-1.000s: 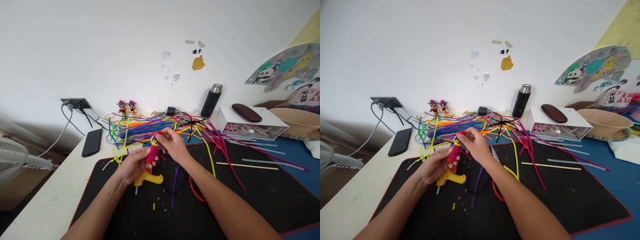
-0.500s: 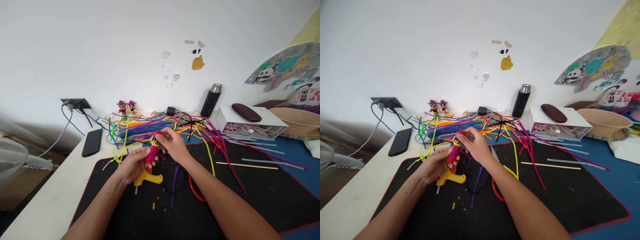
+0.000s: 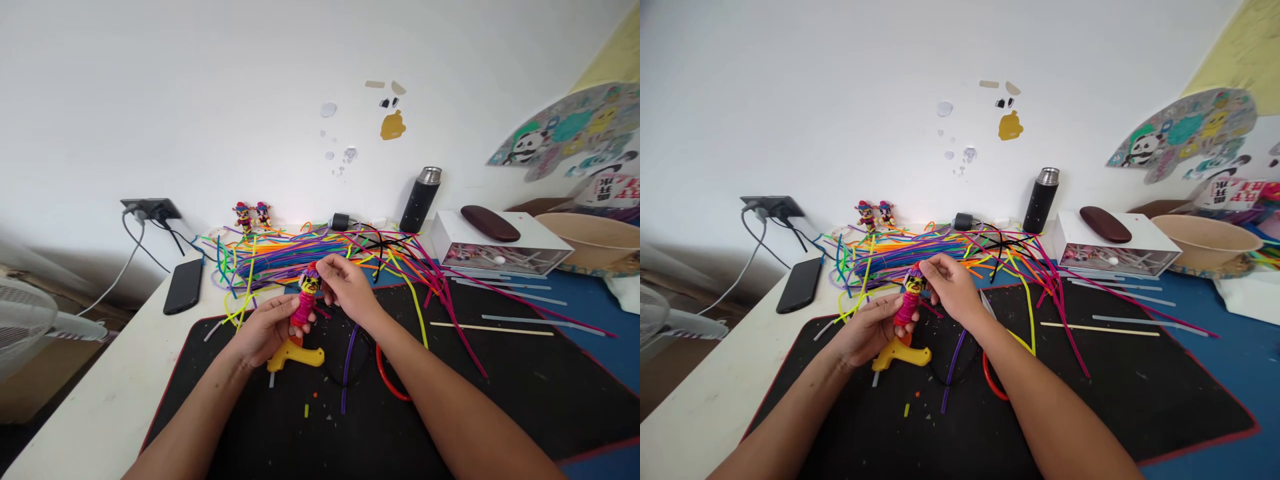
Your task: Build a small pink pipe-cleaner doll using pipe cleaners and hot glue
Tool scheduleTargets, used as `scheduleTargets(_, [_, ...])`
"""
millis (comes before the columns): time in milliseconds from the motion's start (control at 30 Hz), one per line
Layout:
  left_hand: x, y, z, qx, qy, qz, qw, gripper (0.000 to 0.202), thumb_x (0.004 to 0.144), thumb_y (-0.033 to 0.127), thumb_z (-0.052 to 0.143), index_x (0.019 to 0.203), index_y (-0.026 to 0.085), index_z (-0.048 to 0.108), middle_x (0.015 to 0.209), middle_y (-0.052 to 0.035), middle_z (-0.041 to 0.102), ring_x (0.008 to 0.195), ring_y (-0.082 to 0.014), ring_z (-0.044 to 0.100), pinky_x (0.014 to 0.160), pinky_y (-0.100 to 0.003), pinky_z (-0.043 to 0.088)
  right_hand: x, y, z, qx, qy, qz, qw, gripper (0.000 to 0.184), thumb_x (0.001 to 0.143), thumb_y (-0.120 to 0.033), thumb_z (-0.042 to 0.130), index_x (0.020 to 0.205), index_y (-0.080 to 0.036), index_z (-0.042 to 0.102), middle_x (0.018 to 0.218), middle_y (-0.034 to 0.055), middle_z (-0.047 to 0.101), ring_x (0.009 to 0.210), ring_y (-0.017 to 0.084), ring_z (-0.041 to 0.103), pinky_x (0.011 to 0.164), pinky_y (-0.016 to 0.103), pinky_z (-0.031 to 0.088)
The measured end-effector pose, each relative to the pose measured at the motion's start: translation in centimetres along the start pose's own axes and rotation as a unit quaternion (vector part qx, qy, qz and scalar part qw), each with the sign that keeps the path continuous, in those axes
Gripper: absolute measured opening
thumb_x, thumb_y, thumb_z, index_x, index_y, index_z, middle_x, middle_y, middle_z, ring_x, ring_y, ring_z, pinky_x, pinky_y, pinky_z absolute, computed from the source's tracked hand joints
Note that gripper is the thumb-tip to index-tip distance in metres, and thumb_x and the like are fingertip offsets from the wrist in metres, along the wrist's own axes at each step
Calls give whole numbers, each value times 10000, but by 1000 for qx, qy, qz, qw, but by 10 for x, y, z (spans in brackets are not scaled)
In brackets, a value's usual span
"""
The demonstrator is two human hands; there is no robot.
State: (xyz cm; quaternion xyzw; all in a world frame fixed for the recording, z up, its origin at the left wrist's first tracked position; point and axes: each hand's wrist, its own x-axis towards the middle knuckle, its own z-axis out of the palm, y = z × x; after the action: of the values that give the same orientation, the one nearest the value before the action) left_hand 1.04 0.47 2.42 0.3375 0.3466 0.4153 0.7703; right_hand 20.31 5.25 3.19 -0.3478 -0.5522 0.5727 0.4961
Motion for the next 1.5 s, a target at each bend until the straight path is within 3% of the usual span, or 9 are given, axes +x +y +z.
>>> scheduleTargets(1233, [3,-4,-10,4,-23,12,1000,287,869,343,868,936,83,766,826,-100,763,667,-127,697,583,-182,569,2,2,-3,-2,-37,0,999,440,902,-656,724,906,-238,590,616,-81,576,394,75,491,350,187,290])
scheduleTargets(1500, [2,-3,-8,14,-11,13,1000,331,807,379,915,907,91,786,802,-90,764,653,-125,697,560,-163,544,1,-1,-3,-5,-47,0,999,464,887,-677,728,900,-238,580,638,-78,581,403,79,516,347,185,294])
